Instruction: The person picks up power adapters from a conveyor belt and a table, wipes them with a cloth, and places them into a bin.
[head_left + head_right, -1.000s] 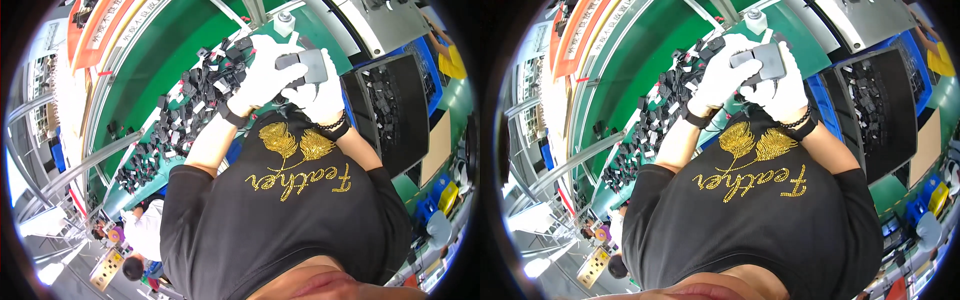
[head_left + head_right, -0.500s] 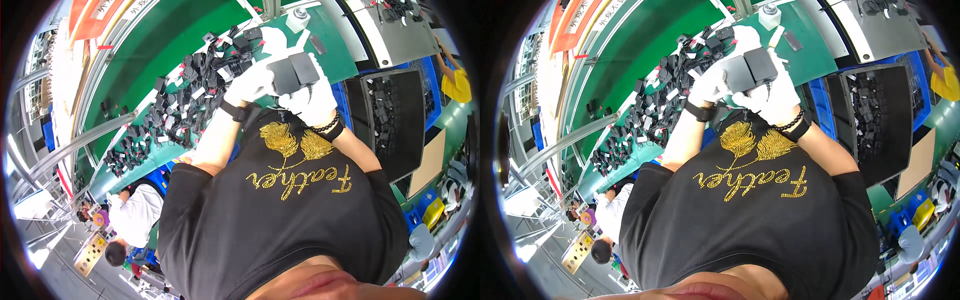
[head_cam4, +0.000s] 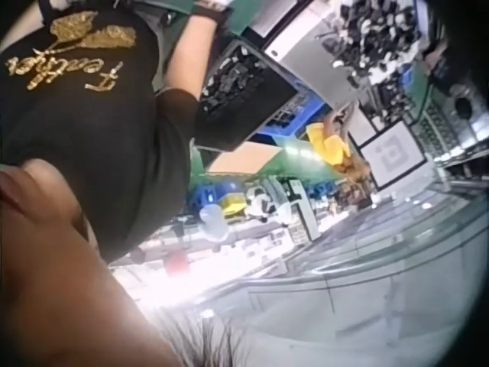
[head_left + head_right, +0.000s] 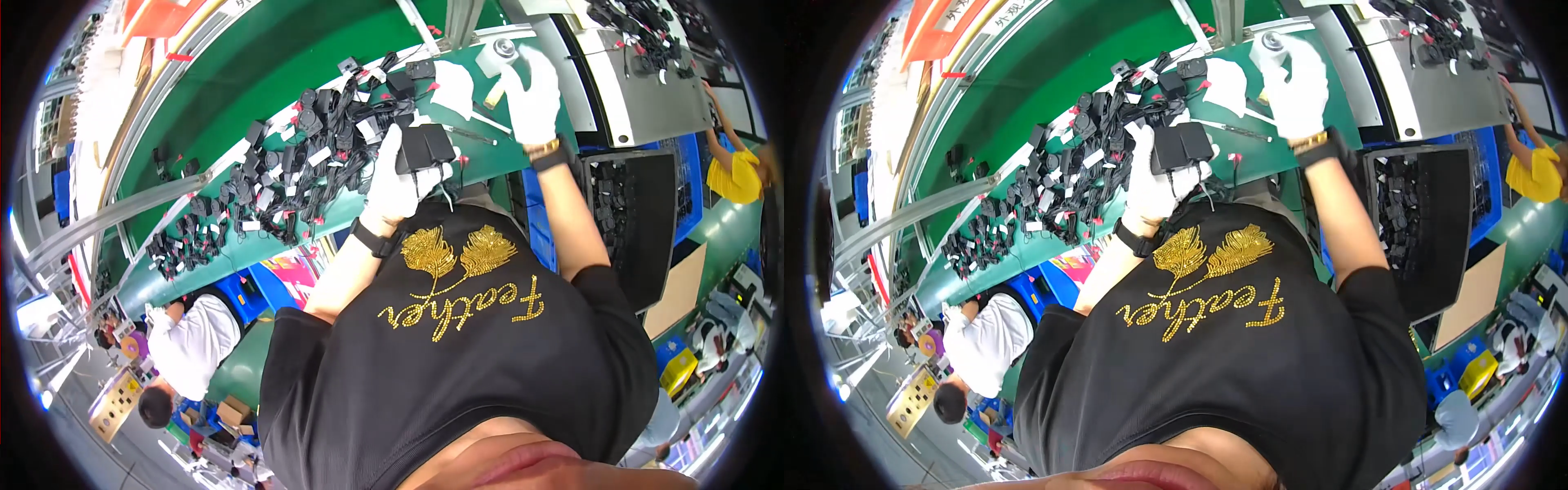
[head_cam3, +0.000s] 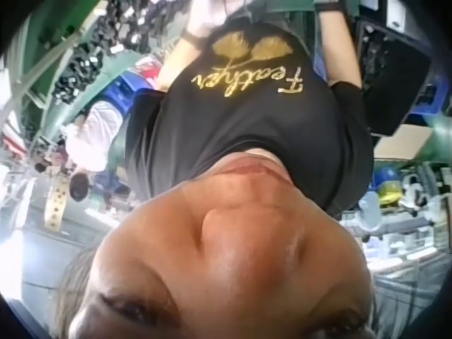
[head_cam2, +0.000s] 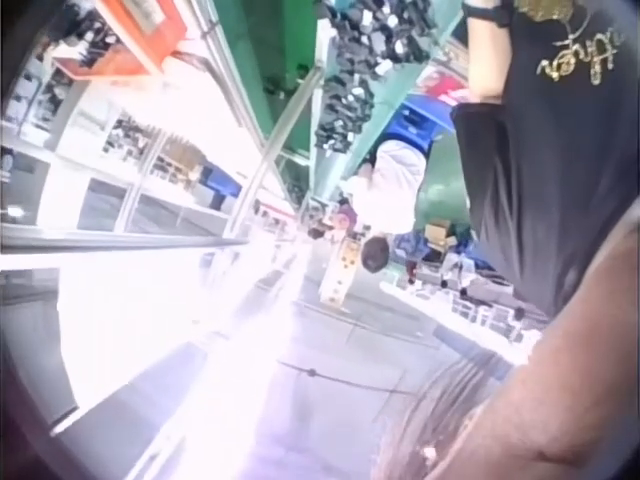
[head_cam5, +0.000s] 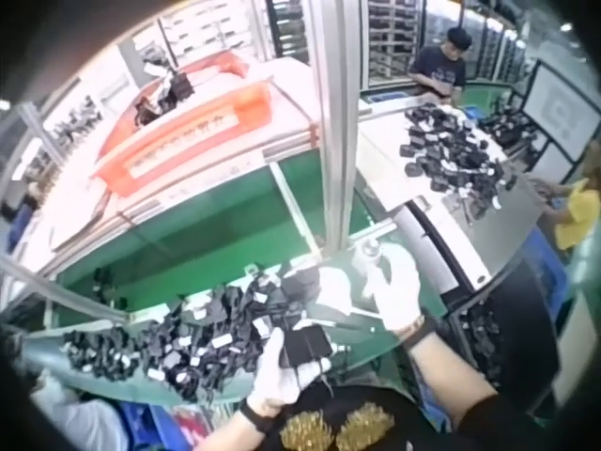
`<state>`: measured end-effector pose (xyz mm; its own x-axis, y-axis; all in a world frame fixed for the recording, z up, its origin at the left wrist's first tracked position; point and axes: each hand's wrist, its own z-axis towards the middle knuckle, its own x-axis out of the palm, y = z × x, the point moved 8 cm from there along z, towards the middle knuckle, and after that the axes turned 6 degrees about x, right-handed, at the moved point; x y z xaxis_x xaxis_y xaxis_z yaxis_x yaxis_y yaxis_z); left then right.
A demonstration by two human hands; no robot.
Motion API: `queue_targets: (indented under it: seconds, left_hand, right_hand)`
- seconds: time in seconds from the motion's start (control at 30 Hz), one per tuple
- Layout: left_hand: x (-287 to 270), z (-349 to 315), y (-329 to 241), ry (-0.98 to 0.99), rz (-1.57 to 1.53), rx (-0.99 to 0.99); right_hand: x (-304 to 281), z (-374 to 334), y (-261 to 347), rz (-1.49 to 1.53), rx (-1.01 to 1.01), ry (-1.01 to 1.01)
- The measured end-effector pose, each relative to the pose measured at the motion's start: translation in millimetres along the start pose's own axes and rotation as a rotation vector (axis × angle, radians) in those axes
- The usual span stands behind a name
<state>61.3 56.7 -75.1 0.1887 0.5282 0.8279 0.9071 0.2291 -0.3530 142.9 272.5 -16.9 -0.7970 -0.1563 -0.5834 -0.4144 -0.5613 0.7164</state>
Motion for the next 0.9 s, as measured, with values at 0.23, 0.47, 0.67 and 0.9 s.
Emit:
queue_targets:
  seconds: [0.23, 0.47, 0.67, 0.9]
  left_hand:
    - [23.6, -3.4, -11.2, 0.029, -0.160, 0.015]
    - [47.8, -12.1, -32.7, 0.269, -0.303, 0.024]
    - [43.0, -4.2, -28.3, 0.285, -0.241, 0.044]
    - [46.0, -6.2, -27.2, 0.336, -0.332, -0.008]
  right_hand:
    - [84.1, 27.9, -102.0, 0.001, -0.001, 0.103]
    - [75.6, 48.7, -119.1, 0.387, 0.347, 0.150]
    - [62.7, 38.0, -107.1, 0.161, 0.266, -0.026]
    - [15.4, 2.9, 31.6, 0.160, -0.129, 0.223]
